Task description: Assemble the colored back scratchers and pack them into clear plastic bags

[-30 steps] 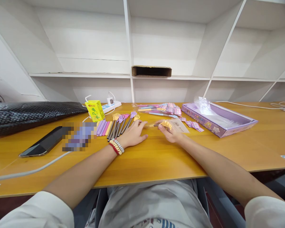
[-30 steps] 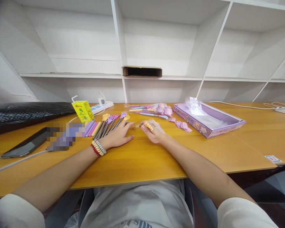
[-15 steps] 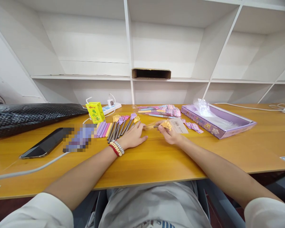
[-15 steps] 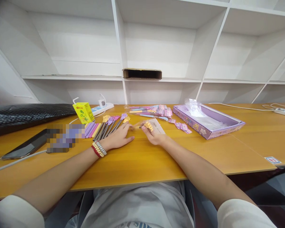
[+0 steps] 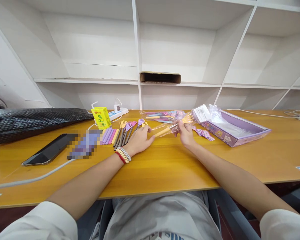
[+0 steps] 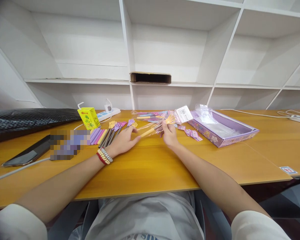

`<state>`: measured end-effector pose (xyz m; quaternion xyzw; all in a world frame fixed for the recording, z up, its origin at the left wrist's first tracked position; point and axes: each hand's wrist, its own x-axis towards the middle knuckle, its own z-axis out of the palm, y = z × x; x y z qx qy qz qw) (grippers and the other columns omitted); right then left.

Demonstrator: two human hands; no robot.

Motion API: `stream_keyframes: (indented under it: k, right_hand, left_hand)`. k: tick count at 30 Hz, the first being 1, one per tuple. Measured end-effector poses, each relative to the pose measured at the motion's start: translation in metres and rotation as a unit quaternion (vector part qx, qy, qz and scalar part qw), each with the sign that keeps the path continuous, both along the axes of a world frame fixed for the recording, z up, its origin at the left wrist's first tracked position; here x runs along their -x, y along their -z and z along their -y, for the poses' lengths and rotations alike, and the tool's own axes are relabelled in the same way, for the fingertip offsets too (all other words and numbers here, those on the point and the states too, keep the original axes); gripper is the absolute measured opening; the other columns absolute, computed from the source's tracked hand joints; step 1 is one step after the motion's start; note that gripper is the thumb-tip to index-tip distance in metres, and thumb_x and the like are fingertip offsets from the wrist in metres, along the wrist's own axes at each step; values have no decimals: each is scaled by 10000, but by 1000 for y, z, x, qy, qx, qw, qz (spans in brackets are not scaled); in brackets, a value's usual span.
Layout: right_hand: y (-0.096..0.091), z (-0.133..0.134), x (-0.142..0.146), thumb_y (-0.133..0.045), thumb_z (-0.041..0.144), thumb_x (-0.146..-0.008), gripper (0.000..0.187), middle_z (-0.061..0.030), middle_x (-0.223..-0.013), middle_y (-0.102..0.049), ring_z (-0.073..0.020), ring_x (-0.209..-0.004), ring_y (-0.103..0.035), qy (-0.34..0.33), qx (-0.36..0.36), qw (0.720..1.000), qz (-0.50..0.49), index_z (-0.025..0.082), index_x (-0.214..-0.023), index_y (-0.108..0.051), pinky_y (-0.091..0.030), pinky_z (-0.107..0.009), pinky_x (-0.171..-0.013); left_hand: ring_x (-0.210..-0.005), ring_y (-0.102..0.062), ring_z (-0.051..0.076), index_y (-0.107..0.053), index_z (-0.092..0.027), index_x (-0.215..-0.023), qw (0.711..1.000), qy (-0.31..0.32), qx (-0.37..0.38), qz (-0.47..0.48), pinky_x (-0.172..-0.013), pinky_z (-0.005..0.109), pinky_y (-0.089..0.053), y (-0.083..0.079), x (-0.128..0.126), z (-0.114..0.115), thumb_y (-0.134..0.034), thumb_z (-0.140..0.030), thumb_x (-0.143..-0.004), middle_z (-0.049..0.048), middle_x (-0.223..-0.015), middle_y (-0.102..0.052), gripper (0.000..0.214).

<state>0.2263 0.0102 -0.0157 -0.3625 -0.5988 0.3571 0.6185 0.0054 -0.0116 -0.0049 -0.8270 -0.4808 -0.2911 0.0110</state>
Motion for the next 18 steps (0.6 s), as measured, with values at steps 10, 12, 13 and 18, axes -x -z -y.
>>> stream_keyframes:
  k: [10, 12, 13, 18]
  right_hand:
    - [-6, -11, -6, -562, 587, -724, 434, -9, -486, -567, -119, -393, -520, -2, 64, 973, -221, 173, -626, -479, -355, -217, -332]
    - [-5, -12, -6, -566, 580, -725, 426, -8, -485, -570, -117, -382, -518, -1, 68, 971, -230, 171, -640, -483, -354, -214, -330]
    - [-5, -12, -7, -566, 576, -727, 424, -9, -484, -571, -115, -377, -516, -1, 70, 970, -231, 171, -637, -479, -356, -213, -330]
    - [-4, -11, -5, -587, 551, -721, 421, -12, -468, -567, -108, -362, -505, -5, 87, 970, -225, 169, -593, -463, -360, -210, -325]
  left_hand:
    - [-1036, -470, 248, -498, -155, -944, 978, -65, -184, 69, -901, 396, -374, -4, 0, -2, -512, -225, -785, 127, -1048, -511, 174]
    - [-955, -503, 237, -526, -167, -859, 983, -68, -163, 42, -865, 395, -372, -4, 1, -3, -503, -224, -793, 101, -955, -550, 90]
    - [-908, -519, 226, -536, -171, -839, 987, -62, -144, 28, -847, 389, -372, -2, 1, -3, -496, -224, -799, 83, -902, -568, 77]
    - [-876, -558, 197, -569, -164, -999, 996, -18, -80, 20, -827, 343, -386, 4, 3, -8, -487, -247, -823, 61, -886, -624, 211]
